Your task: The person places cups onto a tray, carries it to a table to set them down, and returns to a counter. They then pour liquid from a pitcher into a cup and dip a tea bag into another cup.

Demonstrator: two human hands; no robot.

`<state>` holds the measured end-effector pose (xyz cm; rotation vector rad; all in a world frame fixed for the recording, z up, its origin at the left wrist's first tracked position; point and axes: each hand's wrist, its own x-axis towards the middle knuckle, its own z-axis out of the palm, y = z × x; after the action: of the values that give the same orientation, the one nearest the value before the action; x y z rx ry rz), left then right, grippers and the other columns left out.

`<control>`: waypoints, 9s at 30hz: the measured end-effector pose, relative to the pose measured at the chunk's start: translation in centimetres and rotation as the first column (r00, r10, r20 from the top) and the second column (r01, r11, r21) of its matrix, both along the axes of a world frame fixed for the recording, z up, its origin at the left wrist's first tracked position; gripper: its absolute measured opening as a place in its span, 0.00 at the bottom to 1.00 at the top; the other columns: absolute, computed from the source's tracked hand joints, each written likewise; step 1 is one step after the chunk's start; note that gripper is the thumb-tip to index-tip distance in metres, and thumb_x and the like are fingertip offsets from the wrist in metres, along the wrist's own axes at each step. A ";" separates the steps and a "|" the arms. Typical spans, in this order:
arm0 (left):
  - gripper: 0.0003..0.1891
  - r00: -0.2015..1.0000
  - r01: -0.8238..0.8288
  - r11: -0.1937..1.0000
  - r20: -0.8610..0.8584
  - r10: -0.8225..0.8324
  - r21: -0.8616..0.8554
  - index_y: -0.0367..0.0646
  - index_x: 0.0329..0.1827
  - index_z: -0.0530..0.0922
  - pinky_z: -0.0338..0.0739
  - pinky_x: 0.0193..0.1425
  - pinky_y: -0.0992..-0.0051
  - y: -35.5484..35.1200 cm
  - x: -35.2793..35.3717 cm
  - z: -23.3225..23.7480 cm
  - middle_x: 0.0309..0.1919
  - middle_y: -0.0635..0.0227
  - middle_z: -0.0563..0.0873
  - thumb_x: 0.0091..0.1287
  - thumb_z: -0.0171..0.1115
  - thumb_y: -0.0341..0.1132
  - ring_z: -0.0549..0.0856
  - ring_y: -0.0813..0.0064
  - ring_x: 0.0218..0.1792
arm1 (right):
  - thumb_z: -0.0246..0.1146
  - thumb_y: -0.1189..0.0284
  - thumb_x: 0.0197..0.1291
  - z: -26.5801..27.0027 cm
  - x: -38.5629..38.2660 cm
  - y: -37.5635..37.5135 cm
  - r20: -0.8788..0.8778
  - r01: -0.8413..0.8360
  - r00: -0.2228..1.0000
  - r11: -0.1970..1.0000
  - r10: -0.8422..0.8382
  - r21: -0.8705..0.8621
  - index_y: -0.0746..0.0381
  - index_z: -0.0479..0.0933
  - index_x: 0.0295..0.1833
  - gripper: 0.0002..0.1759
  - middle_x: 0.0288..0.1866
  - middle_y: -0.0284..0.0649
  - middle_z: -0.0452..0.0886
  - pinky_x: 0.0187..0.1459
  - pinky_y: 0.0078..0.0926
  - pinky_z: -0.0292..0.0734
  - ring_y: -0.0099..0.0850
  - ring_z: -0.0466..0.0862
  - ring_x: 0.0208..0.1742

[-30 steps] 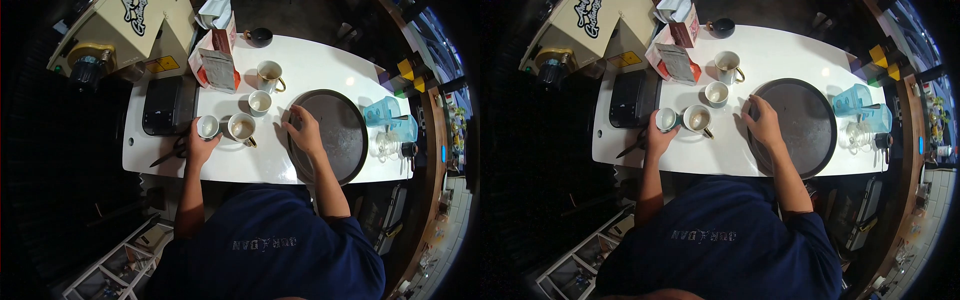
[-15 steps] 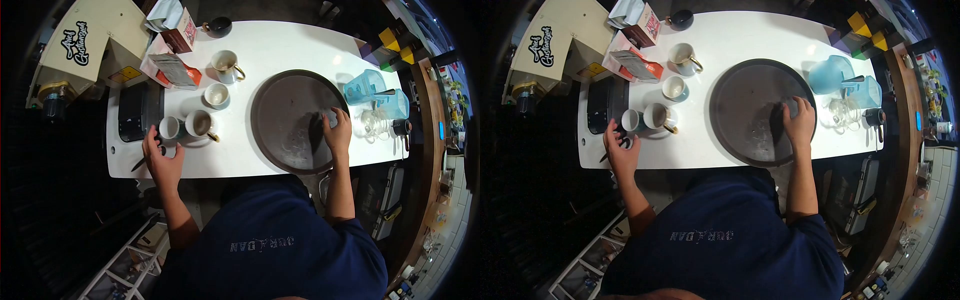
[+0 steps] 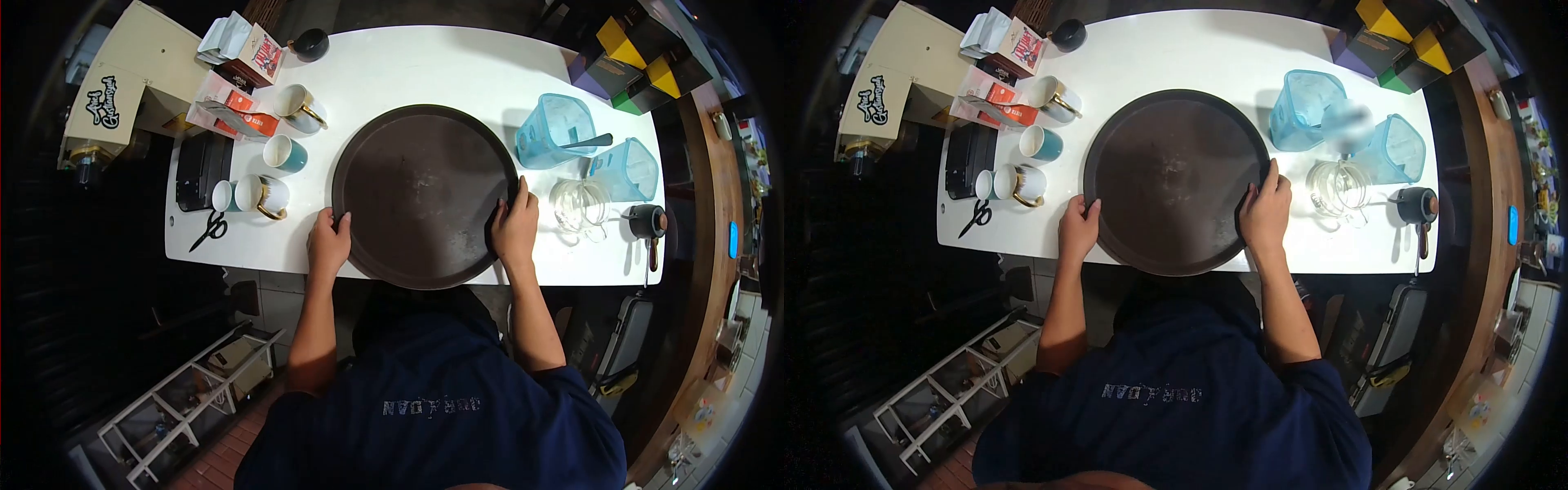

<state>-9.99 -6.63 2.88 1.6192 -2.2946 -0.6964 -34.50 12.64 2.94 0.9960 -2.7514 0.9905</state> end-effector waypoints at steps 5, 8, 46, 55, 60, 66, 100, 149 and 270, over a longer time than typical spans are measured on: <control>0.20 0.992 -0.103 0.987 -0.067 0.111 0.121 0.32 0.55 0.73 0.74 0.52 0.63 1.6 1.6 -0.6 0.45 0.47 0.82 0.66 0.57 0.39 0.81 0.51 0.48 | 0.50 0.85 0.58 -0.7 0.6 1.3 0.048 -0.046 0.997 0.979 0.057 -0.197 0.70 0.60 0.67 0.28 0.50 0.56 0.70 0.53 0.37 0.68 0.49 0.73 0.49; 0.18 0.940 -0.117 0.986 -0.308 0.149 0.119 0.33 0.56 0.72 0.72 0.54 0.70 3.7 3.8 -0.3 0.45 0.54 0.81 0.69 0.54 0.38 0.80 0.61 0.47 | 0.49 0.86 0.57 -0.2 1.8 2.0 0.080 -0.046 0.994 0.954 0.072 -0.296 0.71 0.60 0.66 0.27 0.52 0.56 0.68 0.55 0.36 0.66 0.49 0.72 0.52; 0.12 -0.447 -0.894 -0.141 -0.871 0.204 0.425 0.42 0.49 0.71 0.69 0.51 0.79 37.0 38.6 4.0 0.41 0.70 0.78 0.74 0.51 0.42 0.75 0.81 0.42 | 0.52 0.75 0.68 3.5 48.0 -8.9 0.440 -0.748 -0.336 0.048 0.832 -0.662 0.68 0.71 0.54 0.12 0.44 0.33 0.77 0.49 0.17 0.67 0.19 0.73 0.44; 0.15 -0.749 -0.566 -0.504 -0.662 -0.016 0.653 0.43 0.53 0.68 0.73 0.44 0.77 42.3 32.8 4.4 0.40 0.65 0.81 0.70 0.57 0.39 0.79 0.78 0.40 | 0.51 0.77 0.65 -1.3 57.0 -8.4 0.569 -0.786 -0.613 -0.493 0.548 -0.372 0.68 0.66 0.63 0.21 0.59 0.47 0.71 0.56 0.26 0.68 0.32 0.74 0.56; 0.16 -0.817 -0.439 -0.563 -0.572 -0.074 0.700 0.39 0.54 0.69 0.74 0.47 0.76 48.3 31.9 0.9 0.43 0.59 0.81 0.67 0.59 0.36 0.80 0.75 0.43 | 0.55 0.71 0.64 -4.8 63.3 -4.1 0.555 -0.643 -0.696 -0.739 0.457 -0.198 0.66 0.66 0.65 0.24 0.61 0.53 0.71 0.59 0.36 0.68 0.45 0.73 0.60; 0.17 -0.845 -0.424 -0.527 -0.531 -0.062 0.737 0.32 0.53 0.72 0.73 0.50 0.77 54.8 33.9 -2.3 0.42 0.58 0.82 0.66 0.60 0.35 0.81 0.72 0.44 | 0.60 0.74 0.60 -9.5 69.9 2.7 0.454 -0.582 -0.774 -0.780 0.443 -0.232 0.68 0.72 0.60 0.22 0.53 0.53 0.76 0.55 0.33 0.72 0.43 0.77 0.54; 0.24 -0.937 -0.230 -0.685 -0.346 -0.035 0.692 0.31 0.54 0.77 0.71 0.56 0.74 59.5 41.7 -11.7 0.47 0.57 0.84 0.60 0.62 0.41 0.81 0.66 0.49 | 0.65 0.75 0.52 -15.9 85.8 10.3 0.389 -0.116 -0.910 -0.989 0.142 0.089 0.61 0.71 0.62 0.28 0.50 0.51 0.75 0.50 0.35 0.74 0.44 0.79 0.47; 0.03 -0.100 -0.848 0.360 -0.784 0.612 0.389 0.38 0.33 0.77 0.64 0.35 0.83 44.7 45.1 2.4 0.27 0.75 0.76 0.63 0.55 0.27 0.71 0.86 0.30 | 0.58 0.73 0.65 1.1 49.1 4.3 0.650 -0.922 -0.194 0.089 0.735 -0.377 0.69 0.77 0.47 0.11 0.31 0.32 0.81 0.39 0.15 0.72 0.16 0.77 0.34; 0.11 0.498 -0.076 0.958 -0.822 0.277 0.277 0.40 0.31 0.74 0.59 0.28 0.85 -3.0 7.7 0.4 0.23 0.81 0.65 0.61 0.68 0.34 0.62 0.89 0.25 | 0.64 0.70 0.61 4.4 15.8 2.2 0.656 0.147 0.735 0.904 0.172 -0.402 0.68 0.78 0.38 0.10 0.28 0.32 0.79 0.38 0.15 0.72 0.18 0.78 0.34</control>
<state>-2.32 -9.60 3.23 1.1164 -1.3147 -1.3429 -18.67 14.80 7.36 0.6519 -2.7566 2.2371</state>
